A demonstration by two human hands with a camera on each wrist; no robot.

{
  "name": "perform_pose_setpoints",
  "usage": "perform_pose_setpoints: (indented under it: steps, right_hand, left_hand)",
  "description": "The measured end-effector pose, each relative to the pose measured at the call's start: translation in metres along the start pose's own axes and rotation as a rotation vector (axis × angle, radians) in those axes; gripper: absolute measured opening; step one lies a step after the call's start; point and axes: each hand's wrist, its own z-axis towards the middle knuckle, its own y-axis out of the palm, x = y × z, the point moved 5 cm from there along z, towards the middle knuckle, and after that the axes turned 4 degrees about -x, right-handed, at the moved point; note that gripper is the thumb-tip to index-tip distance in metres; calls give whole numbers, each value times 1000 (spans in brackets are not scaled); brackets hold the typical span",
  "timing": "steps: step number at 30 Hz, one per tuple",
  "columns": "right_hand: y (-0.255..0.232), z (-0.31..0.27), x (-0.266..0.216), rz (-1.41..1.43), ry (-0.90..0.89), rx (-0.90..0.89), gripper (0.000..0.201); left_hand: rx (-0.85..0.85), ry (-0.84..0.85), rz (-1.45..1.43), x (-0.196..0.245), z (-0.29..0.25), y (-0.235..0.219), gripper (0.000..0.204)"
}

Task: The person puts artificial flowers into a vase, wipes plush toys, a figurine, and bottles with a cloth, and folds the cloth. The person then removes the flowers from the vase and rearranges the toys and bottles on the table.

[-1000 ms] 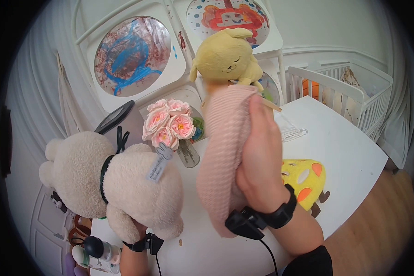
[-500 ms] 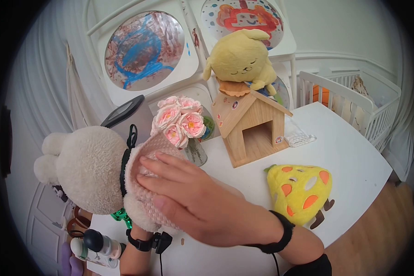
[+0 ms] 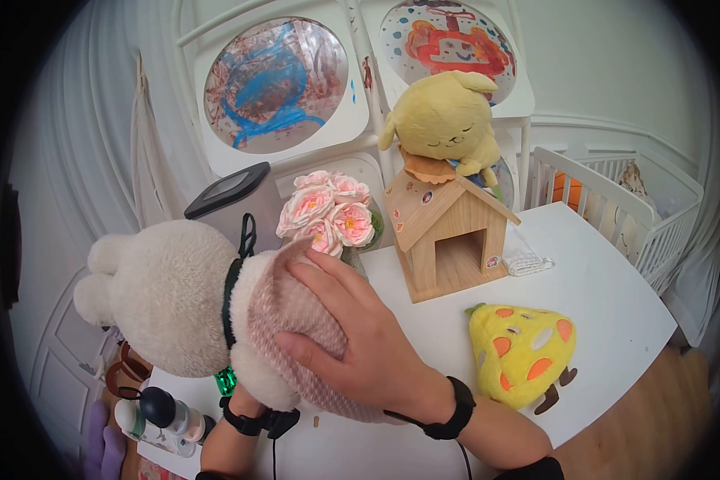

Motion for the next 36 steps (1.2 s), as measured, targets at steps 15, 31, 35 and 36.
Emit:
perform_pose_setpoints:
  steps: [15, 31, 35, 36]
  right_hand:
    - [-11, -6, 24, 391, 483, 77, 37]
    - [-27, -7, 43, 576, 481, 403, 31]
    - [-26, -6, 46, 647, 488, 419, 29]
    - [-25, -6, 48, 647, 488, 418, 29]
  left_hand:
    - [-2, -90, -82, -7, -48, -33, 69]
    - [-34, -131, -201, -2, 29, 4, 70]
    - [-24, -136, -222, -7, 8, -1, 70]
    - [-22, -138, -229, -10, -2, -2, 70]
